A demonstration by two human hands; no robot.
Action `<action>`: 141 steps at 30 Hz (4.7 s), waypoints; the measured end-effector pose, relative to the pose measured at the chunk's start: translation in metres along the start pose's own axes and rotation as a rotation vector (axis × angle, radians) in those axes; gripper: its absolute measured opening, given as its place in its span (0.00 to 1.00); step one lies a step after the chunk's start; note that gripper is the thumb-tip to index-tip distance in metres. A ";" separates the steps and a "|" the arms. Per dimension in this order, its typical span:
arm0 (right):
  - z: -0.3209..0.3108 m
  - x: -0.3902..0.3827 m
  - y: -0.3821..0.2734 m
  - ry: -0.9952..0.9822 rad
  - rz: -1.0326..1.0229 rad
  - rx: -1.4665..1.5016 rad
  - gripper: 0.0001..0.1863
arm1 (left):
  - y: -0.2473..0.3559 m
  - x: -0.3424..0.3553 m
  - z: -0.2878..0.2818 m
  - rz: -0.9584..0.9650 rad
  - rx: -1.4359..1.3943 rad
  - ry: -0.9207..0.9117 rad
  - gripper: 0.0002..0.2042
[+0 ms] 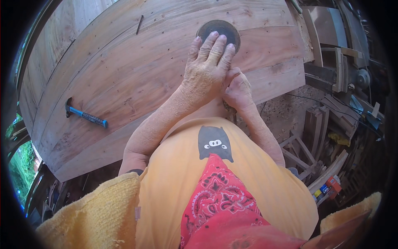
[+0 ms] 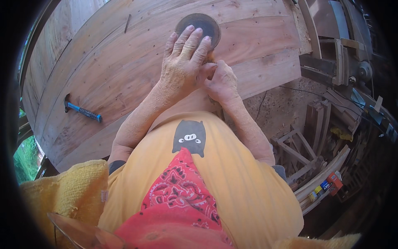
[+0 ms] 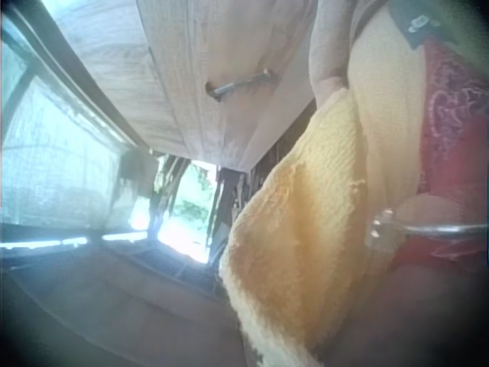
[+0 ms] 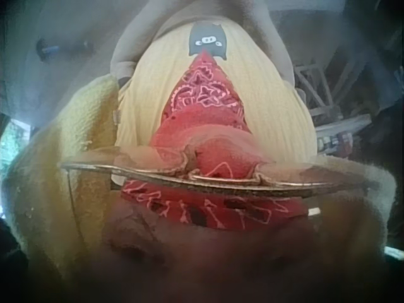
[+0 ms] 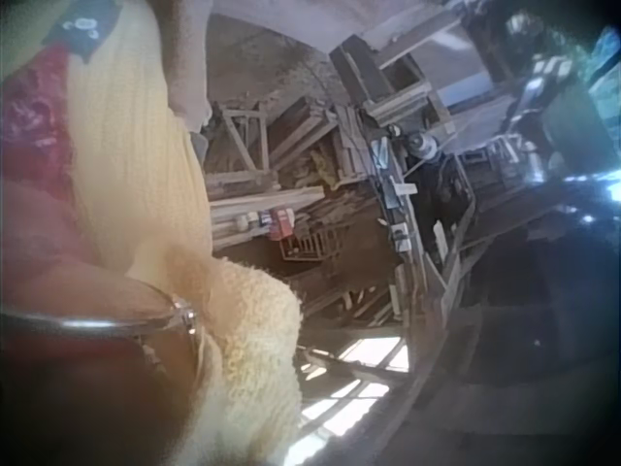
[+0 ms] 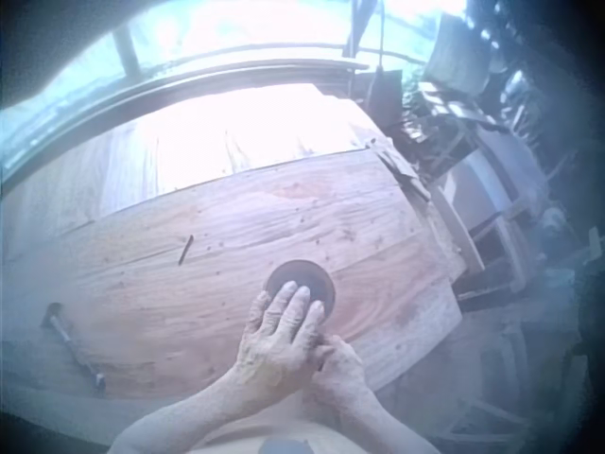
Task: The person hammers nails into a large wooden board and then uses a power sander to smooth the surface of the wood.
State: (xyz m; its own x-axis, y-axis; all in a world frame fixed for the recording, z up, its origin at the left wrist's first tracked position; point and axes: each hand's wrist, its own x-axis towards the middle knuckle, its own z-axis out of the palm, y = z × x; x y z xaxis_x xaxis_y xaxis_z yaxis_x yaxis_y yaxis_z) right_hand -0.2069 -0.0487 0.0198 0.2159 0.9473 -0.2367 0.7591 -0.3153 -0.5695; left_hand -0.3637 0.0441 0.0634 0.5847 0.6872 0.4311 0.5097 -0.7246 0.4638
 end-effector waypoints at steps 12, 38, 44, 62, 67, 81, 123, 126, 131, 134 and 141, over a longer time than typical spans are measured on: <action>-0.014 -0.001 -0.018 -0.038 0.125 0.043 0.31 | -0.012 0.005 0.027 0.101 0.100 0.010 0.25; -0.002 -0.001 -0.007 0.020 0.082 -0.017 0.20 | -0.006 -0.011 0.008 0.078 0.078 -0.041 0.28; -0.008 -0.002 -0.014 -0.036 0.195 0.086 0.29 | -0.016 -0.008 0.004 0.074 0.094 -0.046 0.31; -0.015 -0.002 -0.025 -0.034 0.178 0.049 0.31 | -0.022 -0.002 0.008 -0.056 0.079 -0.035 0.37; -0.016 -0.002 -0.027 -0.041 0.190 0.070 0.32 | -0.030 -0.004 0.000 -0.113 0.099 -0.011 0.35; -0.019 -0.002 -0.028 -0.056 0.209 0.061 0.32 | -0.052 0.012 0.005 -0.097 0.176 0.039 0.33; -0.017 -0.005 -0.030 0.014 0.281 0.060 0.37 | -0.005 0.001 0.015 0.135 0.049 -0.103 0.30; -0.019 -0.007 -0.027 0.005 0.206 0.029 0.34 | -0.012 0.007 0.012 0.079 0.005 -0.029 0.29; -0.017 -0.007 -0.023 -0.001 0.180 0.035 0.33 | -0.019 0.014 0.013 0.092 0.102 0.002 0.28; -0.017 -0.006 -0.022 -0.014 0.193 0.026 0.33 | -0.016 0.013 0.018 0.091 0.107 0.024 0.26; -0.020 -0.007 -0.025 -0.034 0.193 0.039 0.32 | -0.017 0.009 0.026 0.094 0.100 0.076 0.25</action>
State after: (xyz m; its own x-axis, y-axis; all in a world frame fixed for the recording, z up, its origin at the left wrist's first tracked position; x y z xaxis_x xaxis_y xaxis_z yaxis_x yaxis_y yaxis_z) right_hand -0.2151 -0.0466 0.0509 0.3340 0.8667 -0.3704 0.6807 -0.4936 -0.5412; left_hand -0.3507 0.0614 0.0394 0.5850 0.6156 0.5281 0.5177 -0.7846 0.3411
